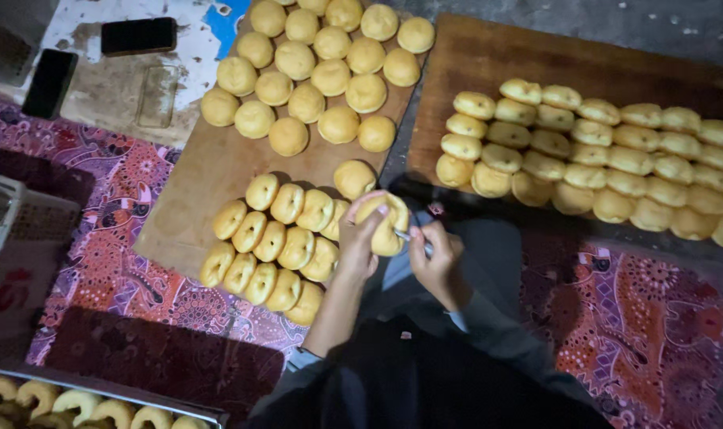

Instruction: The person sits on the floor and uses a small metal tool to poke a hole in the center of each round bun. They pick up buns from a wooden board, puncture them, and place them back in rows. The task is repeated continuously throughout the clip.

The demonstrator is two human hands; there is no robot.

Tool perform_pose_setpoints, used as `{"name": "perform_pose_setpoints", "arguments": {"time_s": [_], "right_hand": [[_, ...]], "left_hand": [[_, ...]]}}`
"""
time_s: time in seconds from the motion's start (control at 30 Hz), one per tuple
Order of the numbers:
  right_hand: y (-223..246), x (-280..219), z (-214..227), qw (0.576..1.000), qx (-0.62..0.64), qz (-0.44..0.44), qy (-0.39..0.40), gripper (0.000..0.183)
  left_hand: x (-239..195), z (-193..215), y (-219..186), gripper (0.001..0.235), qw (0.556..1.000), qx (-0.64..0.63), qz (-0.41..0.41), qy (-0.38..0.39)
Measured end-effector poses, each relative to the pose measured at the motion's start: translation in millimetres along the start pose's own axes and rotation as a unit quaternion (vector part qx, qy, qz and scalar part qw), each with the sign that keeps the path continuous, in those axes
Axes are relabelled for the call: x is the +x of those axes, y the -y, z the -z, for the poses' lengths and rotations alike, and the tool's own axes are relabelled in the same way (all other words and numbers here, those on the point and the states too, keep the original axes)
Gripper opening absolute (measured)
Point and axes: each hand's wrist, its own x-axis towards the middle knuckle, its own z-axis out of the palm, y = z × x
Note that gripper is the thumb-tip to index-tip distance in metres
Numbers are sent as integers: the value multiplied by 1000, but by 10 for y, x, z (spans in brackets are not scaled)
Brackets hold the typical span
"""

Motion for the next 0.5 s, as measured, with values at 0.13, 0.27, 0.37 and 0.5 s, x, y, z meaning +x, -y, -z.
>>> {"name": "perform_pose_setpoints", "arguments": {"time_s": [0.13,0.27,0.37,0.5], "right_hand": [[-110,-16,103,999,37,-24,7,17],[-230,46,214,984,103,-148,12,16],[-299,37,174,998,36,-39,-29,21],[-371,21,5,993,-35,31,-105,17]], "left_hand": [[-58,-18,81,32,997,5,60,39],[-7,-64,156,28,993,-52,83,70],[-97,-194,365,28,995,-71,65,-9],[-107,-223,507,29,992,-95,24,-81]]}}
